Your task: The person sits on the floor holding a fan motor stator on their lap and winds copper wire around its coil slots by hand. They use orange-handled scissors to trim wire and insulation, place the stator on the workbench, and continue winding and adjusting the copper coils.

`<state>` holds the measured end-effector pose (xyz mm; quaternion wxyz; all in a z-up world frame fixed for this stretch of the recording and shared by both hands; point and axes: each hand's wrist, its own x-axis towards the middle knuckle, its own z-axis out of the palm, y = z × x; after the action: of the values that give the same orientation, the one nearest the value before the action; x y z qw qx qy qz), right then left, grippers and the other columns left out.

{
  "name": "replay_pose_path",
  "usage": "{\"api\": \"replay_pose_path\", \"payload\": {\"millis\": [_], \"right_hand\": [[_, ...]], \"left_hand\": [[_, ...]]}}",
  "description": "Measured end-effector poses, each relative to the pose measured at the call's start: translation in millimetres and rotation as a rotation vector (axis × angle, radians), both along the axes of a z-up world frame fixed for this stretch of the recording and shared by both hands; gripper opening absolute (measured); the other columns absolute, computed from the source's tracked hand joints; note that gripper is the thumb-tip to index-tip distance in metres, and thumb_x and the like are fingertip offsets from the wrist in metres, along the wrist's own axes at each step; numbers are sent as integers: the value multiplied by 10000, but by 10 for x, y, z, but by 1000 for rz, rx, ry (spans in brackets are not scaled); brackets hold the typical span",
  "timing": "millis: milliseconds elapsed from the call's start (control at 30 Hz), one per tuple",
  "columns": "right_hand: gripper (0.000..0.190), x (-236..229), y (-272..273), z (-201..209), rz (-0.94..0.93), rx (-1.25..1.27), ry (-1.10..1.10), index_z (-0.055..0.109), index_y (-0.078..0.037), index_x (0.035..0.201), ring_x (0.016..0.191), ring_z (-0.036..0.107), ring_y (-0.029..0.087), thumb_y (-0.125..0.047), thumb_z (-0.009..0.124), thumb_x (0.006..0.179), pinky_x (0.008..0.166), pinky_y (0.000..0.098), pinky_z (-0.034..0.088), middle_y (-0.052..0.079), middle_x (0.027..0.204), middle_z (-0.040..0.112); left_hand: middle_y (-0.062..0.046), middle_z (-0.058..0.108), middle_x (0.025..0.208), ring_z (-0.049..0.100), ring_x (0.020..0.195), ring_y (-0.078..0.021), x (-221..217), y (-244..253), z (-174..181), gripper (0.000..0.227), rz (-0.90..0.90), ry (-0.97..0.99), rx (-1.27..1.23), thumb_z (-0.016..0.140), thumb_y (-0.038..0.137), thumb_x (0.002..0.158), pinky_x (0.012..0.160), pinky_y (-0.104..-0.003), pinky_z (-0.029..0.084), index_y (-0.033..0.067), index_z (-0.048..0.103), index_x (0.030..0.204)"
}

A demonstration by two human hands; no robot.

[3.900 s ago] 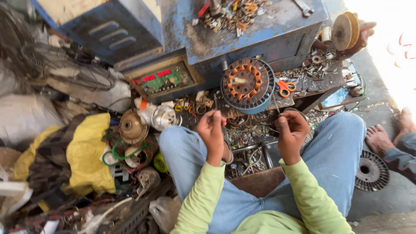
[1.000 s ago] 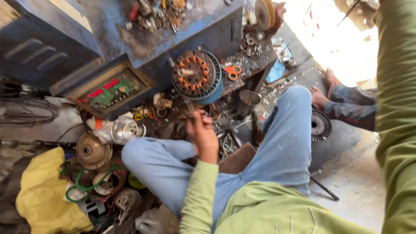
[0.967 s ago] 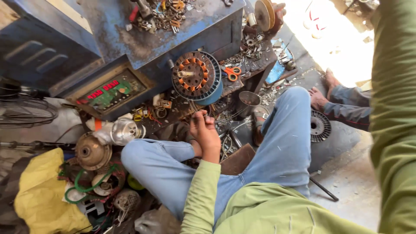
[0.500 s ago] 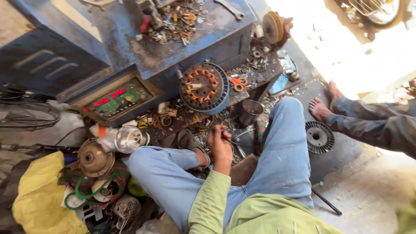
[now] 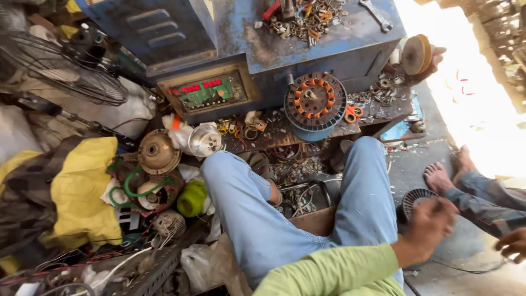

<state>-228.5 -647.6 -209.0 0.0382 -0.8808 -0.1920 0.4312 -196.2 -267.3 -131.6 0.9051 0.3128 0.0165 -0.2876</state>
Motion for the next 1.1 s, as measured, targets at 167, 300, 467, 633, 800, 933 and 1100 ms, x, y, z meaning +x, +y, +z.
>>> {"api": "replay_pose_path", "payload": {"millis": [167, 300, 467, 633, 800, 933, 1100], "right_hand": [[195, 69, 885, -241, -331, -81, -126, 790, -203, 992, 815, 749, 262, -203, 662, 844, 751, 377, 600, 49, 883, 799], [221, 1045, 2114, 1429, -754, 113, -590, 792, -119, 1067, 816, 747, 360, -262, 682, 939, 795, 440, 585, 203, 885, 768], [240, 2162, 3271, 1585, -731, 504, -686, 781, -66, 1111, 897, 751, 314, -148, 710, 897, 832, 408, 576, 147, 1024, 780], [256, 2943, 4119, 1556, -665, 862, -692, 732, -31, 1127, 807, 717, 338, -97, 712, 880, 769, 420, 558, 175, 937, 726], [283, 3130, 4491, 1293, -626, 743, -1026, 730, -11, 1046, 974, 629, 427, -16, 714, 763, 840, 493, 512, 200, 1065, 678], [243, 3161, 4536, 976, -671, 755, -1140, 723, -28, 1092, 1082, 619, 400, 13, 666, 859, 935, 482, 503, 166, 1145, 675], [110, 3258, 4360, 927, -760, 663, -1258, 716, -26, 1061, 1026, 605, 410, -1, 734, 955, 887, 480, 490, 172, 1069, 661]], "left_hand": [[-168, 696, 1179, 677, 1115, -272, -75, 492, 448, 402, -203, -846, 613, 686, 285, 1005, 1004, -371, 536, 35, 609, 1310], [-154, 728, 1195, 702, 1119, -265, 257, 898, 559, 326, -28, -1111, 717, 693, 252, 1004, 1041, -344, 546, 78, 656, 1277], [-126, 762, 954, 752, 813, -204, 1218, 2185, 1712, 127, 38, -880, 778, 693, 90, 935, 771, -314, 593, 52, 743, 1045], [-56, 712, 878, 686, 810, -159, 2174, 3243, 2123, 109, 609, -856, 1033, 627, 5, 954, 751, -297, 552, 46, 673, 864], [-6, 721, 778, 653, 684, -75, 2807, 3760, 1706, 84, 707, -580, 1254, 711, 103, 929, 634, -229, 524, 19, 706, 929], [-18, 744, 808, 690, 685, -80, 2662, 3734, 1505, 166, 609, -588, 1353, 752, 121, 872, 633, -230, 547, 15, 738, 999], [-26, 736, 899, 661, 774, -68, 2622, 3702, 1540, 208, 676, -607, 1174, 720, 144, 954, 687, -231, 538, -7, 723, 1097]]}}
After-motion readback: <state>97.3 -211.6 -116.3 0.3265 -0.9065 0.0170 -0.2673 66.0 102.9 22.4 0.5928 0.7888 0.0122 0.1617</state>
